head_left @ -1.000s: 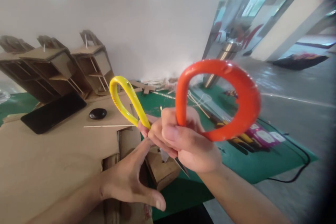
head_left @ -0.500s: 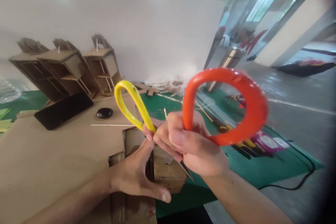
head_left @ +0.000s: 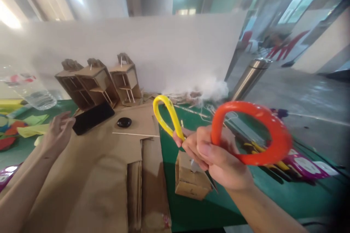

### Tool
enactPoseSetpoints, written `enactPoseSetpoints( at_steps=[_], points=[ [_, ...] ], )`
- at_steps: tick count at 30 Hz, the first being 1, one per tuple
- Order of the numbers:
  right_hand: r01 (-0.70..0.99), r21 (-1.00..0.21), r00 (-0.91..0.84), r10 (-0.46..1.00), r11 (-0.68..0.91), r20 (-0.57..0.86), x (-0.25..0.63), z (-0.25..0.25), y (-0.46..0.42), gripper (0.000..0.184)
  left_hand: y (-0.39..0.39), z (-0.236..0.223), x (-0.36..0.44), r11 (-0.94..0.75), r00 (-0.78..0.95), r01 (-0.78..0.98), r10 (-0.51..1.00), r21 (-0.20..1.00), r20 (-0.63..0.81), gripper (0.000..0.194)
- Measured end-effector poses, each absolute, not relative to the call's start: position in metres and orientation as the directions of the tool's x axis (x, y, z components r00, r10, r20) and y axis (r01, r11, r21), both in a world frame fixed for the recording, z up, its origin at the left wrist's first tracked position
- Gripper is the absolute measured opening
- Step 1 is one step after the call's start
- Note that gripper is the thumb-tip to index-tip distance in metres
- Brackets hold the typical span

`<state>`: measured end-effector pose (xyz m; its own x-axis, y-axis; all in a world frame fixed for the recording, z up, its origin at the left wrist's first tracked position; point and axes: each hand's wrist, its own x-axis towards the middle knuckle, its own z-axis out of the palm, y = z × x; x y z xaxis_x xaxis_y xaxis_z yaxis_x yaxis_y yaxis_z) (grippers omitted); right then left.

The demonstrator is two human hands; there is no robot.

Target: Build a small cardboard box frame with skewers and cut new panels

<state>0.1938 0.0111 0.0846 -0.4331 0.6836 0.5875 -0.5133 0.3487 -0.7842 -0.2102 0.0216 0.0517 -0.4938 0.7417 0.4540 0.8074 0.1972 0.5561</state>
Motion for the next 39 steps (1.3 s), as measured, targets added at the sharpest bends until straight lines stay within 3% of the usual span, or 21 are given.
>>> enactPoseSetpoints(
  at_steps=[4, 11, 16, 24, 34, 39],
  points=[
    [-0.517, -0.784, -0.425, 0.692, 0.345, 0.584, 0.194, 0.084, 0.012, 0.036, 0.013, 0.043, -0.224, 0.226, -0.520, 0.702, 0.811, 0.675, 0.269, 0.038],
    [-0.515, -0.791, -0.421, 0.706, 0.330, 0.569, 0.192, 0.084, 0.012, 0.036, 0.011, 0.041, -0.214, 0.137, -0.451, 0.621, 0.868, 0.771, 0.209, 0.037],
    [-0.521, -0.784, -0.409, 0.706, 0.339, 0.577, 0.192, 0.083, 0.013, 0.036, 0.003, 0.049, -0.205, 0.126, -0.402, 0.618, 0.899, 0.776, 0.174, 0.041],
    [-0.526, -0.790, -0.407, 0.722, 0.316, 0.559, 0.189, 0.080, 0.015, 0.039, -0.003, 0.055, -0.182, 0.150, -0.268, 0.576, 0.963, 0.804, 0.013, 0.077],
    [-0.540, -0.789, -0.409, 0.729, 0.292, 0.549, 0.186, 0.079, 0.015, 0.040, -0.004, 0.052, -0.186, 0.114, -0.263, 0.637, 0.962, 0.763, 0.076, 0.068],
    [-0.540, -0.790, -0.409, 0.730, 0.289, 0.547, 0.186, 0.078, 0.014, 0.039, -0.004, 0.055, -0.182, 0.133, -0.228, 0.626, 0.974, 0.768, 0.017, 0.070]
  ],
)
